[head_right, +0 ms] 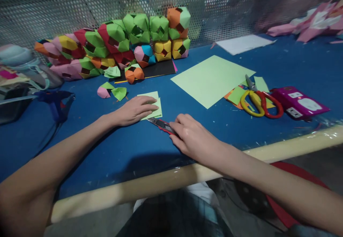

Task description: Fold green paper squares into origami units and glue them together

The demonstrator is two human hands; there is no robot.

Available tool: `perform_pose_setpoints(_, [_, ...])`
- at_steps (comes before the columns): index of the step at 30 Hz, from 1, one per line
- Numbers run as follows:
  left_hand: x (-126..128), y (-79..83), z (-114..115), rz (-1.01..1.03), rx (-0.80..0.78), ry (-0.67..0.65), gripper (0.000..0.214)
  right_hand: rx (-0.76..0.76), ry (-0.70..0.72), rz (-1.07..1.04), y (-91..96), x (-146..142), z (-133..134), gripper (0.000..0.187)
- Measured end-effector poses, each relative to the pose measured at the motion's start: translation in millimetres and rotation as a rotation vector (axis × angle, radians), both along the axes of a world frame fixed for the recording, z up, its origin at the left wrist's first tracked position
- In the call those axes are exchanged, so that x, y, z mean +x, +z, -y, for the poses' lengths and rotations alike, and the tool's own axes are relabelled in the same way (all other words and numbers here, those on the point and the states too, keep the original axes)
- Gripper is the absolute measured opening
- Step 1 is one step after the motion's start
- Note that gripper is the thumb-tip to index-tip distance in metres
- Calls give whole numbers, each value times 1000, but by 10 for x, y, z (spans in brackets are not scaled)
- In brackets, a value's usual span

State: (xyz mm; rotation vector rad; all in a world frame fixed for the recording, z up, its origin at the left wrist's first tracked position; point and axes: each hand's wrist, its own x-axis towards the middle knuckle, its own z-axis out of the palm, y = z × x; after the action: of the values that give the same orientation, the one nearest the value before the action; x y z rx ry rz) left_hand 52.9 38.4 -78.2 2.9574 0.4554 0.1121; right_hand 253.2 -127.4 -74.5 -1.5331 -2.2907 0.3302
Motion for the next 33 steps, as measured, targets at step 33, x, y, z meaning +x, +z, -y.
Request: perform_pose_setpoints(33, [-18, -27, -55, 28, -87, 11, 40, -30, 58, 0, -15, -180, -162, 27])
